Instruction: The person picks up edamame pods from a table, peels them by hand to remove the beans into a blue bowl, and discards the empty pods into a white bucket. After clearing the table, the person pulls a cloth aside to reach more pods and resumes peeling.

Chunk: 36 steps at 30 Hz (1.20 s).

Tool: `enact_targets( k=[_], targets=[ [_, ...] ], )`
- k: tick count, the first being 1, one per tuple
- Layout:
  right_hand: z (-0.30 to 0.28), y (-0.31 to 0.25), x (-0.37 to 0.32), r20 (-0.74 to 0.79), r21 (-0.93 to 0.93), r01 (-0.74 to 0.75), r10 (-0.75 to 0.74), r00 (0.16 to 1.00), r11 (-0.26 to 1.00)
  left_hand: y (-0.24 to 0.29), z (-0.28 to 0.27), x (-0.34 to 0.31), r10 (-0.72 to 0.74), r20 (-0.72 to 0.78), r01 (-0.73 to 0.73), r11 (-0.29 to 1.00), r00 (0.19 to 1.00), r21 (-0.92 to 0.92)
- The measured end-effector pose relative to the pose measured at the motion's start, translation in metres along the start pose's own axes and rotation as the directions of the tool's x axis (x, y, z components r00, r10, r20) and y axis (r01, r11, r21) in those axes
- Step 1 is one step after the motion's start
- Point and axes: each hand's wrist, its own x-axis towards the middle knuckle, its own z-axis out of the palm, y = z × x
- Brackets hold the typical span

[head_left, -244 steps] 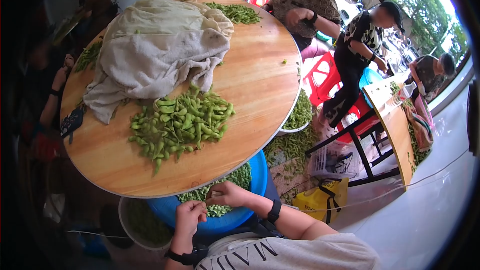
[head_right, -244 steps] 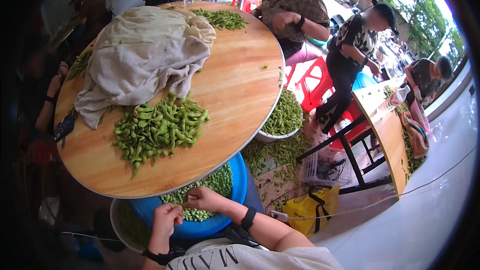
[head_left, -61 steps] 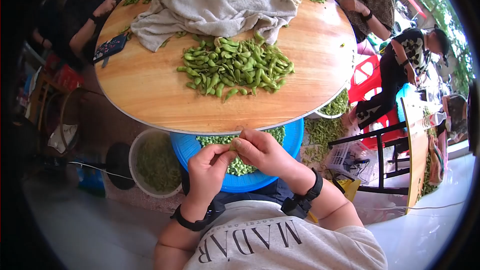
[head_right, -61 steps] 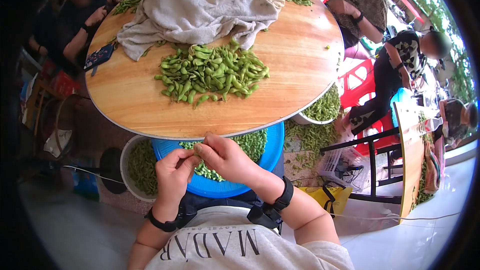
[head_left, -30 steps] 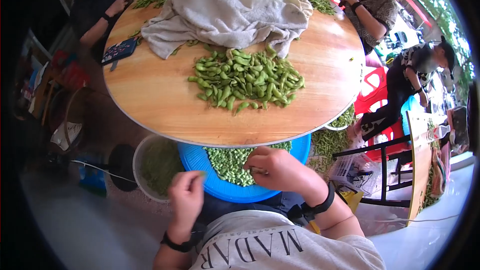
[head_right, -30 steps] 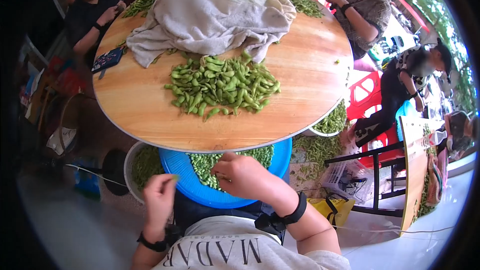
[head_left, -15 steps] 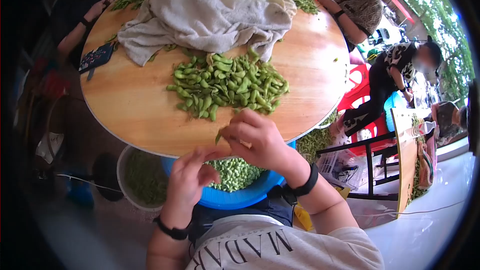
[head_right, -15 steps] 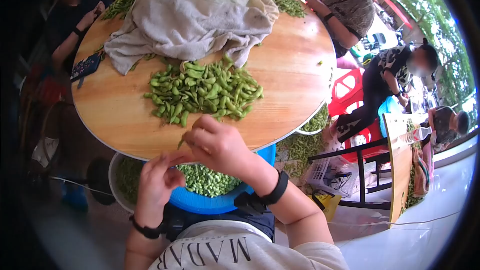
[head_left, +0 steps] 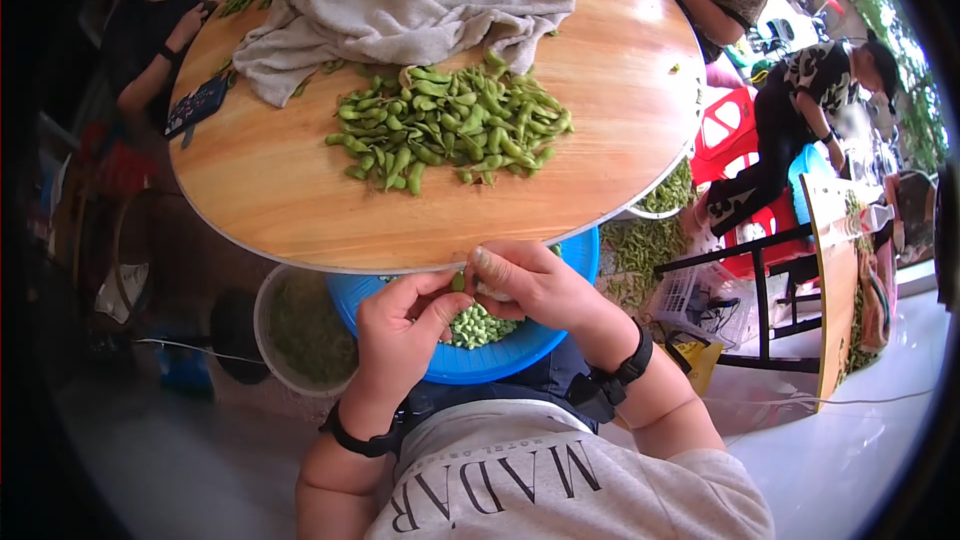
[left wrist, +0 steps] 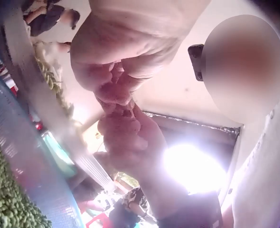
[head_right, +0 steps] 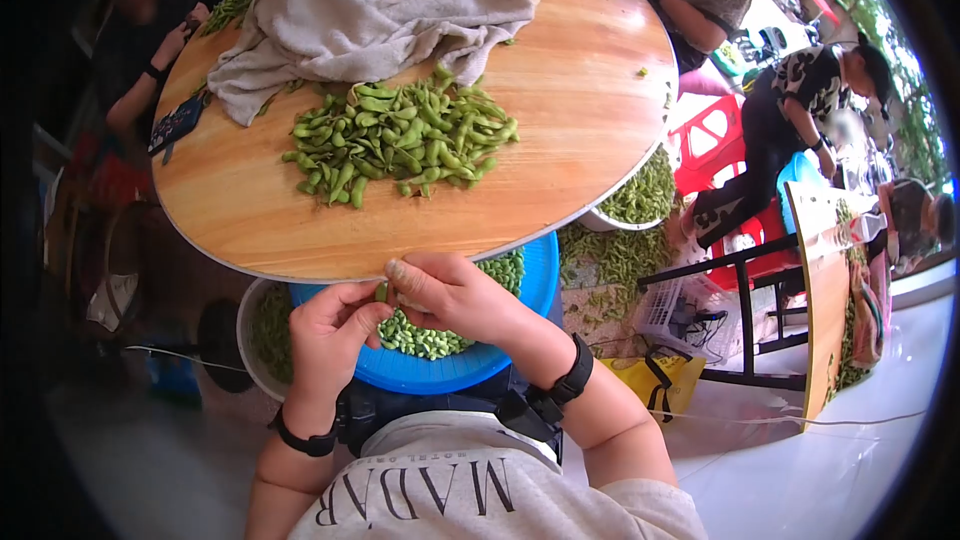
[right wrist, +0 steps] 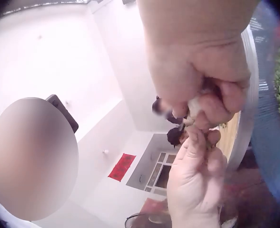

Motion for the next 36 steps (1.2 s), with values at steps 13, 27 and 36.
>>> enact_targets(
  k=[13,27,36],
  targets=[
    [0.012,0.004,-0.013,0.051,-0.146,-0.008,0.016,0.999,0.989,0.01,0.002,-0.014,0.411,0.132,-0.42,0.763,0.902,0.491],
    [0.028,0.023,-0.015,-0.128,-0.192,0.112,-0.138,0.982,0.975,-0.019,0.003,-0.025,0.001,-0.046,0.003,0.996,0.999,0.091],
    [0.031,0.016,-0.017,-0.112,-0.657,0.229,-0.394,0.912,0.718,-0.032,-0.009,-0.03,-0.31,0.022,0.276,0.81,0.95,-0.517]
  ],
)
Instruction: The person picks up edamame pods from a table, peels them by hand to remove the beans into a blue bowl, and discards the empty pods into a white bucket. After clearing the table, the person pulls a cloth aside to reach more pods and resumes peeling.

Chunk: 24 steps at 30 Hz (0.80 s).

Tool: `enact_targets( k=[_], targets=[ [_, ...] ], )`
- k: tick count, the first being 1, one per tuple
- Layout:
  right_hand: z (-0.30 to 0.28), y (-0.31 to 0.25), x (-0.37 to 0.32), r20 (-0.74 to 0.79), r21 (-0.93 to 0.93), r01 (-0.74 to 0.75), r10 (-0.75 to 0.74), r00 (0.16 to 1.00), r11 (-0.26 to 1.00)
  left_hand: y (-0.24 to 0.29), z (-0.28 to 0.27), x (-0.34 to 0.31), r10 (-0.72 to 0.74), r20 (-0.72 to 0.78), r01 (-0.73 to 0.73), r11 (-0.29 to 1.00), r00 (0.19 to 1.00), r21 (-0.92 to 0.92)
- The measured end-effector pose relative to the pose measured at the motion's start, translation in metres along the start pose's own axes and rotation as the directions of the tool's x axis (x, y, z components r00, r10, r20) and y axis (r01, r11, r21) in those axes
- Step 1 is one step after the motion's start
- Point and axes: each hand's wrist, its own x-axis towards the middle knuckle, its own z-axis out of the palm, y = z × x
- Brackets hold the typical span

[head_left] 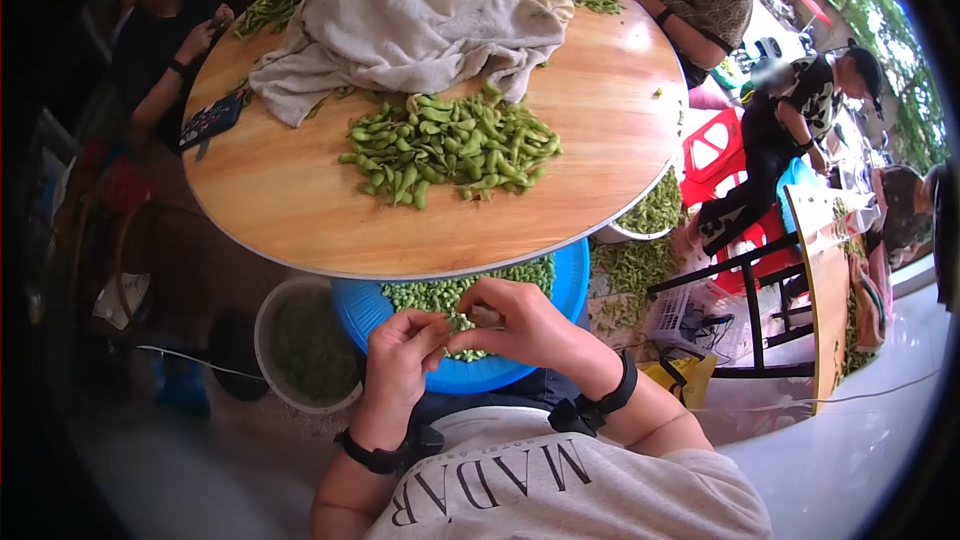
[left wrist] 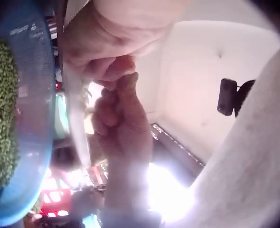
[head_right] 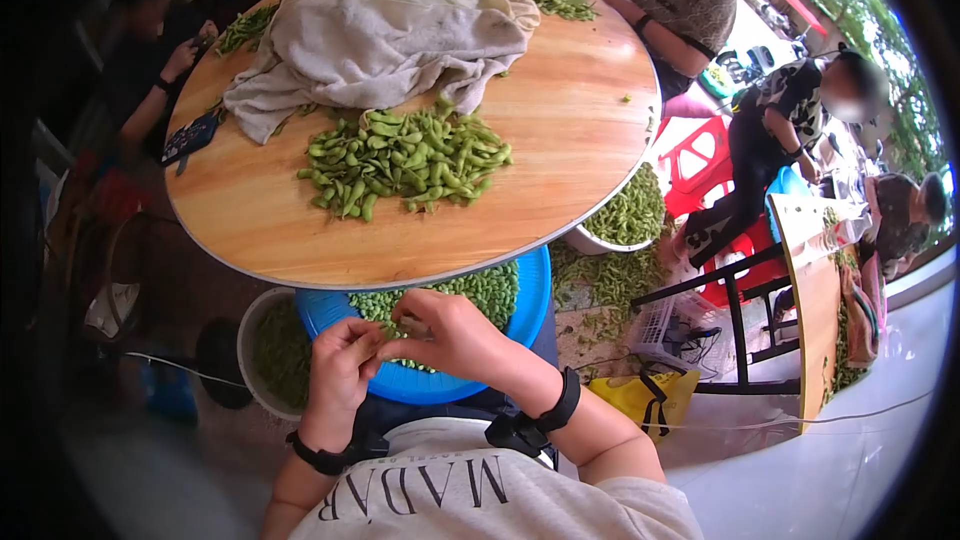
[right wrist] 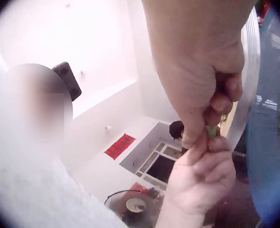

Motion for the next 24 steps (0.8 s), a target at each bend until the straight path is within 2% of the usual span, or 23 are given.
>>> enact_targets(
  k=[2,3,4,5,9,12,14,15,16,18,19,20,22,23,24],
  targets=[
    [0.01,0.001,0.003,-0.037,0.09,0.131,-0.128,0.991,0.987,-0.002,-0.004,0.001,-0.035,0.049,0.038,0.997,0.998,-0.07],
    [0.005,-0.002,0.004,0.032,0.051,0.034,-0.036,0.999,0.998,-0.003,-0.005,0.002,-0.07,0.081,0.081,0.987,0.994,-0.14],
    [0.004,-0.001,0.005,0.058,0.058,0.017,-0.02,0.998,0.998,-0.004,-0.006,0.003,-0.101,0.117,0.124,0.97,0.988,-0.21],
    [0.005,0.001,0.006,0.085,0.065,-0.003,-0.002,0.996,0.998,-0.003,-0.006,0.002,-0.124,0.116,0.146,0.969,0.985,-0.2],
    [0.003,0.007,0.008,0.144,0.167,-0.037,0.013,0.99,0.985,0.002,-0.009,-0.003,-0.13,0.112,0.136,0.989,0.985,-0.05],
    [0.003,0.01,0.011,0.225,0.124,-0.109,0.079,0.971,0.986,0.007,-0.011,-0.006,-0.148,0.086,0.141,0.987,0.985,0.081],
    [-0.002,0.0,0.017,0.249,-0.06,-0.094,0.106,0.963,0.994,0.015,-0.01,-0.009,-0.121,0.076,0.103,0.971,0.99,0.215],
    [-0.005,-0.003,0.019,0.261,-0.149,-0.087,0.124,0.957,0.985,0.017,-0.011,-0.012,-0.063,0.009,0.057,0.953,0.998,0.297],
    [-0.009,-0.001,0.02,0.265,-0.188,-0.032,0.082,0.961,0.982,0.018,-0.02,-0.014,0.037,-0.092,0.004,0.913,0.995,0.408],
    [-0.021,0.002,0.028,0.283,-0.265,0.079,-0.001,0.959,0.961,0.025,-0.055,-0.016,0.263,-0.252,-0.054,0.783,0.931,0.619],
    [-0.024,-0.003,0.036,0.226,-0.285,0.073,-0.007,0.974,0.956,0.03,-0.083,-0.015,0.402,-0.203,-0.067,0.564,0.893,0.823],
    [-0.025,-0.002,0.049,0.163,-0.354,0.08,-0.023,0.986,0.932,0.035,-0.105,-0.012,0.519,-0.109,-0.056,0.292,0.848,0.955],
    [-0.023,-0.001,0.078,0.047,-0.49,0.087,-0.073,0.996,0.868,0.046,-0.111,-0.014,0.586,-0.311,0.276,0.152,0.748,0.949],
    [-0.016,0.003,0.093,0.001,-0.554,0.014,-0.016,1.0,0.833,0.046,-0.122,-0.012,0.659,-0.218,0.212,0.091,0.72,0.973],
    [-0.006,0.009,0.107,-0.05,-0.61,-0.059,0.036,0.998,0.79,0.051,-0.118,-0.011,0.595,-0.268,0.152,0.238,0.758,0.959]
  ],
)
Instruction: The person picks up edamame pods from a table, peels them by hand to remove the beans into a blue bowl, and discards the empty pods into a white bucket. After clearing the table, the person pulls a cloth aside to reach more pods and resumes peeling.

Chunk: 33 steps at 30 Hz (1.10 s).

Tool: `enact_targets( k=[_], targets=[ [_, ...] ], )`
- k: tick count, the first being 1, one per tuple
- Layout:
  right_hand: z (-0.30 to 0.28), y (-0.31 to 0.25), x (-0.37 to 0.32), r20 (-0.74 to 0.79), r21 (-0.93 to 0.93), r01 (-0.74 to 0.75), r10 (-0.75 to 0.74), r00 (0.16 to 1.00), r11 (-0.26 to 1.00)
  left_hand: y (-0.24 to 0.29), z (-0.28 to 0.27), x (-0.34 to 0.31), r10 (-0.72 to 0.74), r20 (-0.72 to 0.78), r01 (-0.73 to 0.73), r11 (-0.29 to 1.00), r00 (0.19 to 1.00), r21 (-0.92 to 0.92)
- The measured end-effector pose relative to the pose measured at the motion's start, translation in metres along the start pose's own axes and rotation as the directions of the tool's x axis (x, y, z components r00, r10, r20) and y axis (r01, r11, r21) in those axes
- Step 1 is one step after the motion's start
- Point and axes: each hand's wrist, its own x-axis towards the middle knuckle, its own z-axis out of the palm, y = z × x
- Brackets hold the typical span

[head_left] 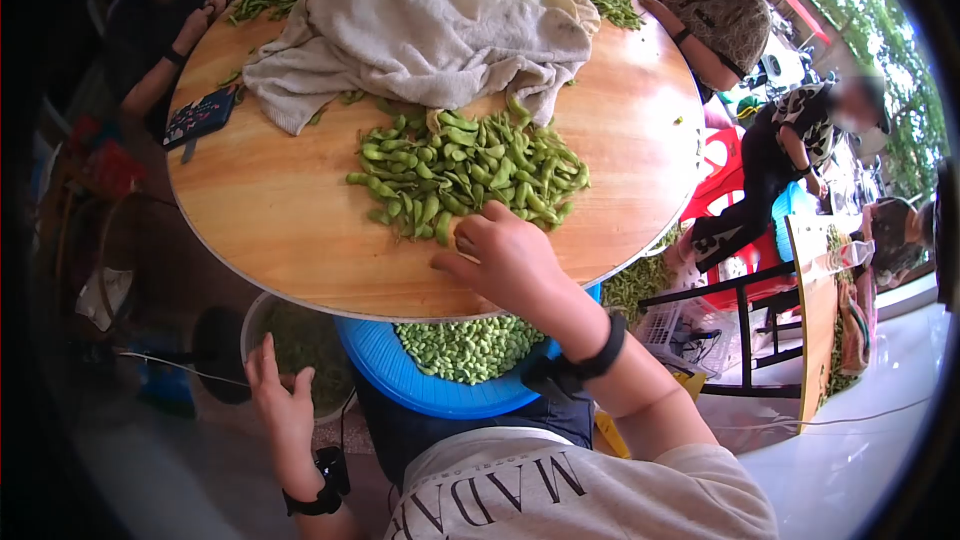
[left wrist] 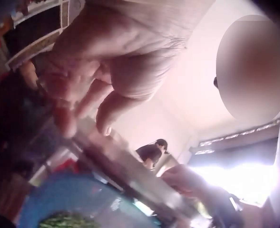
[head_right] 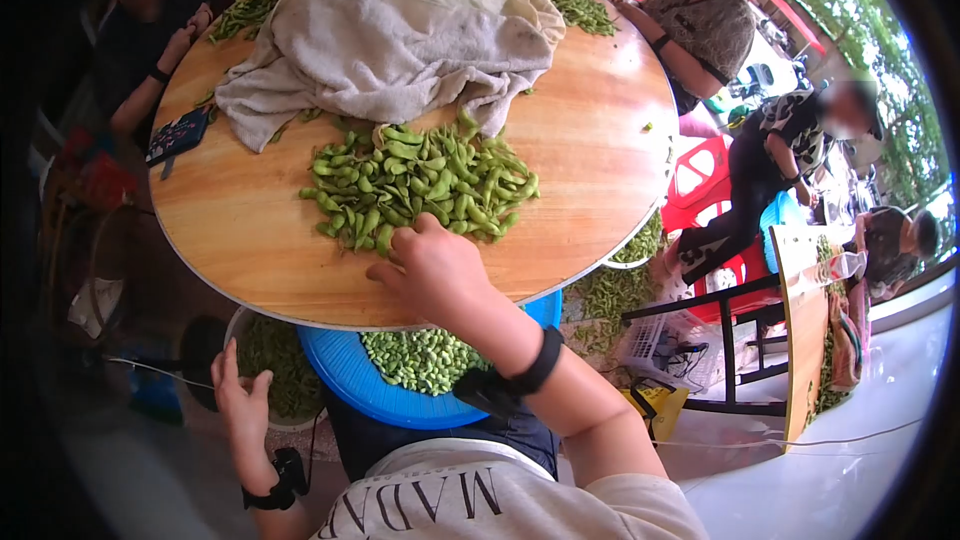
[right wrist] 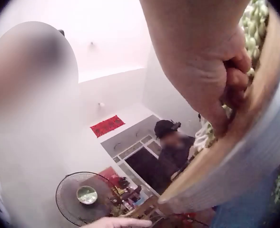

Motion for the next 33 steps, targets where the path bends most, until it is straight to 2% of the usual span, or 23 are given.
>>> enact_targets(
  k=[1,2,3,4,5,6,7,8,9,12,13,16,17,18,20,22,24,25,26,30,33],
  targets=[
    [0.008,0.0,0.008,-0.014,-0.07,-0.071,0.07,0.997,0.995,0.011,-0.006,0.004,-0.047,0.075,0.058,0.987,0.996,-0.147],
    [0.013,0.002,0.01,-0.02,-0.068,-0.079,0.078,0.997,0.995,0.018,-0.008,0.007,-0.082,0.155,0.124,0.95,0.985,-0.285],
    [0.016,0.004,0.012,-0.028,-0.07,-0.087,0.085,0.996,0.994,0.02,-0.001,0.007,-0.011,0.184,0.094,0.888,0.983,-0.449],
    [0.017,0.005,0.011,-0.033,-0.075,-0.094,0.092,0.995,0.993,0.029,0.006,0.008,0.01,0.214,0.124,0.789,0.977,-0.601],
    [0.014,0.006,0.006,-0.083,-0.058,-0.1,0.095,0.992,0.993,0.043,0.008,0.01,0.075,0.246,0.102,0.765,0.966,-0.635],
    [0.007,0.01,0.002,-0.067,0.001,-0.066,0.066,0.996,0.998,0.057,0.01,0.013,0.141,0.275,0.083,0.74,0.951,-0.668],
    [-0.001,0.016,-0.003,-0.052,0.064,-0.035,0.038,0.998,0.997,0.069,0.015,0.017,0.334,0.145,-0.182,0.772,0.931,-0.609],
    [-0.008,0.02,-0.009,-0.04,0.129,-0.007,0.013,0.999,0.992,0.082,0.02,0.023,0.527,0.038,-0.437,0.741,0.849,-0.51],
    [-0.019,0.016,-0.014,-0.034,0.265,0.026,-0.018,0.999,0.964,0.102,0.021,0.025,0.59,0.019,-0.507,0.709,0.807,-0.489],
    [-0.038,0.015,-0.028,0.065,0.416,0.19,-0.237,0.969,0.889,0.141,0.028,0.026,0.751,0.064,-0.668,0.62,0.657,-0.412],
    [-0.046,0.013,-0.033,0.143,0.419,0.16,-0.239,0.961,0.894,0.143,0.036,0.026,0.795,0.076,-0.706,0.575,0.602,-0.413],
    [-0.047,0.023,-0.047,0.089,0.52,0.161,-0.24,0.967,0.839,0.14,0.045,0.021,0.789,0.199,-0.61,0.585,0.582,-0.534],
    [-0.044,0.027,-0.054,0.011,0.547,0.143,-0.178,0.984,0.825,0.144,0.043,0.014,0.721,0.185,-0.49,0.612,0.668,-0.62],
    [-0.043,0.028,-0.06,0.082,0.691,-0.035,-0.031,0.996,0.722,0.144,0.043,0.008,0.682,0.211,-0.421,0.633,0.7,-0.65],
    [-0.039,0.027,-0.073,0.297,0.856,-0.346,0.182,0.937,0.384,0.144,0.043,-0.001,0.593,0.253,-0.286,0.664,0.765,-0.691],
    [-0.023,0.027,-0.084,0.38,0.911,-0.387,0.074,0.922,0.144,0.147,0.042,-0.01,0.563,0.27,-0.265,0.689,0.781,-0.674],
    [-0.02,0.019,-0.091,0.396,0.906,-0.4,0.061,0.916,0.136,0.151,0.041,-0.017,0.576,0.246,-0.302,0.69,0.78,-0.658],
    [-0.02,0.018,-0.091,0.385,0.911,-0.385,0.035,0.922,0.149,0.149,0.045,-0.019,0.624,0.159,-0.406,0.659,0.765,-0.634],
    [-0.02,0.018,-0.092,0.374,0.914,-0.371,0.012,0.927,0.163,0.151,0.045,-0.021,0.634,0.142,-0.433,0.658,0.76,-0.616],
    [-0.019,0.017,-0.098,0.334,0.922,-0.323,-0.018,0.942,0.213,0.154,0.043,-0.03,0.653,0.097,-0.51,0.667,0.751,-0.544],
    [-0.023,0.014,-0.099,0.363,0.913,-0.359,0.015,0.932,0.193,0.155,0.042,-0.033,0.671,0.059,-0.551,0.653,0.739,-0.52]
  ],
)
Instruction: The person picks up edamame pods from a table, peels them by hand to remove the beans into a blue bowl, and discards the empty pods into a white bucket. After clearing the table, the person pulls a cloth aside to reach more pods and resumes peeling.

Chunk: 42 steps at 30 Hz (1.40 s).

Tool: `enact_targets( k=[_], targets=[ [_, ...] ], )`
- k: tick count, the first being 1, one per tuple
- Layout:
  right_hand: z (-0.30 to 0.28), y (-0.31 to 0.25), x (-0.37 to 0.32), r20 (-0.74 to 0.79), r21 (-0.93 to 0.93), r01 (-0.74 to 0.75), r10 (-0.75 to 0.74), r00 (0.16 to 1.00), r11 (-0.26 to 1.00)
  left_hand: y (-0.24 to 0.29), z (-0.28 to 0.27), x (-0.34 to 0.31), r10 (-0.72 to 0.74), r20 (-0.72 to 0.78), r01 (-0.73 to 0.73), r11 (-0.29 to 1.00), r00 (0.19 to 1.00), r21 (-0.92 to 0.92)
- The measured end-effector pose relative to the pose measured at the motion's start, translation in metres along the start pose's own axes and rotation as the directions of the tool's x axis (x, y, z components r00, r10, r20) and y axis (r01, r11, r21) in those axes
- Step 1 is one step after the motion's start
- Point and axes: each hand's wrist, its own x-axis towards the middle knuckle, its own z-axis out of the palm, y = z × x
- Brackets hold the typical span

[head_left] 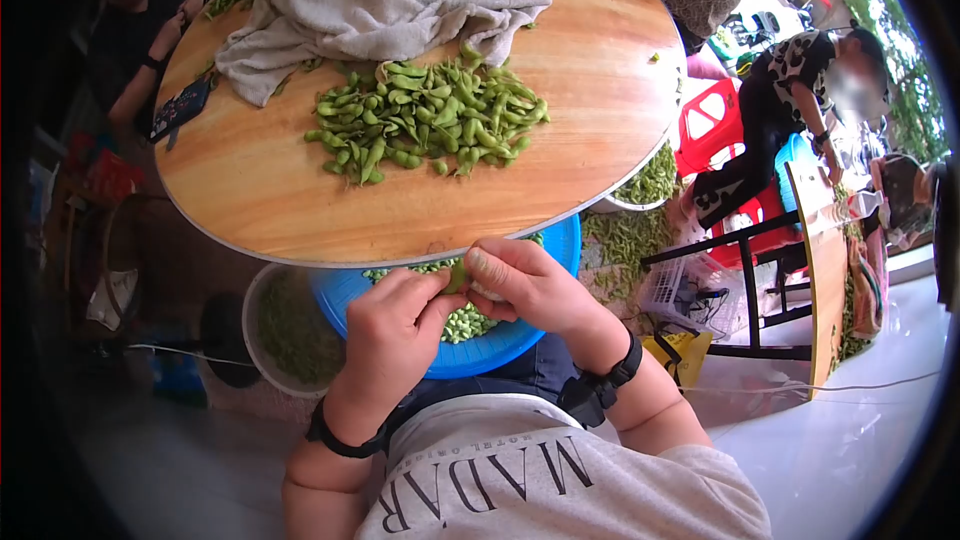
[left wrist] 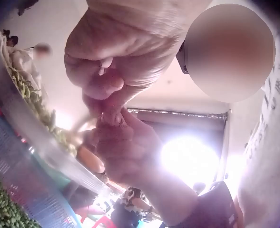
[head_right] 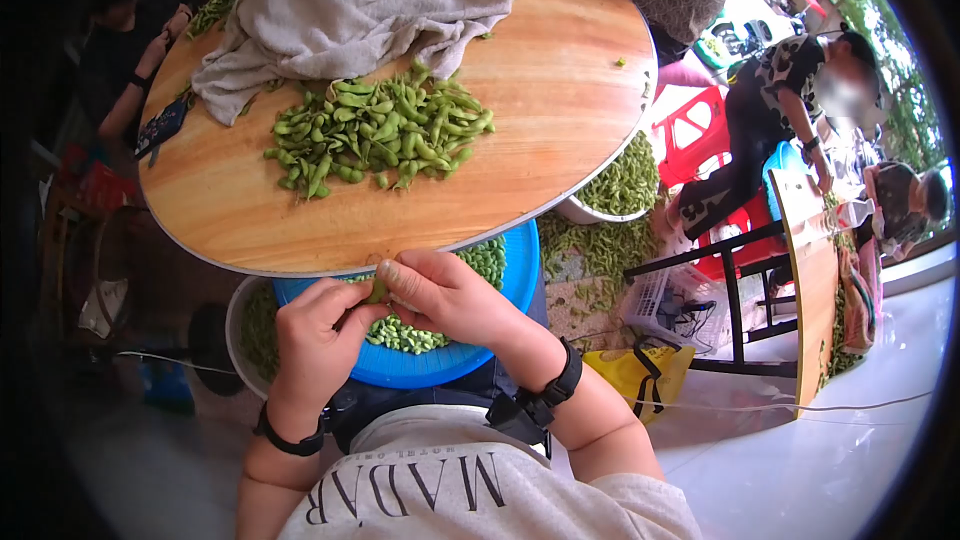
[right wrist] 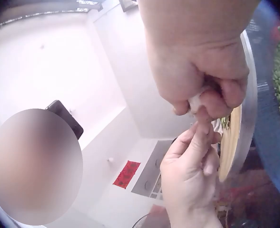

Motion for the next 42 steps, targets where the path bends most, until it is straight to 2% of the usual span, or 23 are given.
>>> enact_targets(
  k=[4,7,8,10,11,13,14,18,20,23,25,26,27,28,29,31,32,33,35,36,38,41,42],
  targets=[
    [0.001,0.003,0.0,-0.05,-0.042,0.013,-0.015,0.999,0.999,0.002,0.003,-0.001,0.006,-0.036,-0.005,1.0,0.999,0.003],
    [0.003,0.008,0.001,-0.072,-0.002,0.071,-0.071,0.995,0.997,-0.008,0.011,-0.009,-0.11,-0.057,0.1,0.983,0.992,-0.156],
    [0.004,0.012,0.002,-0.1,-0.015,0.089,-0.09,0.991,0.996,-0.006,0.011,-0.011,-0.262,-0.011,0.248,0.925,0.965,-0.289],
    [0.006,0.012,0.002,-0.108,-0.022,0.111,-0.112,0.988,0.994,-0.002,0.012,-0.013,-0.516,0.134,0.506,0.697,0.846,-0.509],
    [0.007,0.013,0.002,-0.11,-0.027,0.119,-0.122,0.986,0.992,-0.003,0.012,-0.014,-0.558,0.18,0.538,0.584,0.81,-0.608],
    [0.008,0.019,0.005,-0.119,-0.185,0.233,-0.257,0.959,0.955,-0.008,0.013,-0.012,-0.614,0.28,0.56,0.326,0.738,-0.762],
    [0.008,0.023,0.007,-0.113,-0.263,0.287,-0.324,0.939,0.921,-0.016,0.015,-0.015,-0.589,0.329,0.523,0.192,0.738,-0.831],
    [0.004,0.027,0.007,0.015,-0.571,0.384,-0.459,0.888,0.726,-0.02,0.014,-0.014,-0.638,0.383,0.579,0.121,0.668,-0.806],
    [0.002,0.029,0.007,0.093,-0.703,0.396,-0.476,0.874,0.591,-0.022,0.017,-0.015,-0.645,0.368,0.568,0.126,0.67,-0.814],
    [0.001,0.031,0.005,0.127,-0.713,0.417,-0.481,0.868,0.563,-0.026,0.018,-0.017,-0.632,0.415,0.591,0.085,0.655,-0.802],
    [0.002,0.03,0.001,0.058,-0.563,0.369,-0.41,0.91,0.739,-0.032,0.014,-0.02,-0.59,0.483,0.63,0.058,0.648,-0.775],
    [0.002,0.03,-0.002,0.027,-0.472,0.334,-0.366,0.93,0.816,-0.031,0.013,-0.023,-0.583,0.483,0.648,0.101,0.653,-0.755],
    [-0.004,0.034,-0.003,-0.027,-0.359,0.155,-0.176,0.984,0.921,-0.031,0.013,-0.026,-0.575,0.483,0.664,0.146,0.66,-0.733],
    [-0.008,0.032,-0.003,-0.047,-0.336,0.047,-0.067,0.997,0.941,-0.031,0.012,-0.026,-0.563,0.481,0.673,0.195,0.672,-0.713],
    [-0.01,0.031,-0.003,-0.066,-0.311,-0.06,0.042,0.997,0.948,-0.031,0.011,-0.028,-0.557,0.443,0.686,0.363,0.703,-0.631],
    [-0.006,0.032,-0.001,-0.104,-0.48,0.094,-0.162,0.981,0.872,-0.03,0.008,-0.031,-0.503,0.376,0.626,0.668,0.778,-0.402],
    [-0.004,0.031,0.0,-0.111,-0.564,0.159,-0.265,0.958,0.81,-0.024,0.007,-0.03,-0.516,0.373,0.634,0.682,0.771,-0.366],
    [-0.003,0.027,0.001,-0.062,-0.642,0.144,-0.238,0.969,0.753,-0.023,0.008,-0.031,-0.506,0.371,0.623,0.69,0.779,-0.368],
    [-0.003,0.026,0.003,-0.023,-0.655,0.148,-0.216,0.976,0.741,-0.025,0.008,-0.036,-0.492,0.365,0.609,0.702,0.79,-0.37],
    [-0.005,0.029,0.006,-0.01,-0.676,0.164,-0.232,0.973,0.719,-0.028,0.005,-0.037,-0.514,0.401,0.642,0.694,0.758,-0.324],
    [-0.009,0.045,0.006,0.013,-0.715,0.187,-0.255,0.967,0.674,-0.033,0.006,-0.042,-0.539,0.347,0.64,0.674,0.768,-0.369],
    [-0.007,0.053,0.002,-0.037,-0.893,0.137,-0.373,0.927,0.428,-0.038,0.008,-0.05,-0.548,0.241,0.599,0.734,0.801,-0.321],
    [-0.006,0.052,0.0,-0.049,-0.902,0.13,-0.398,0.916,0.411,-0.038,0.007,-0.05,-0.53,0.21,0.57,0.774,0.822,-0.276]
  ],
)
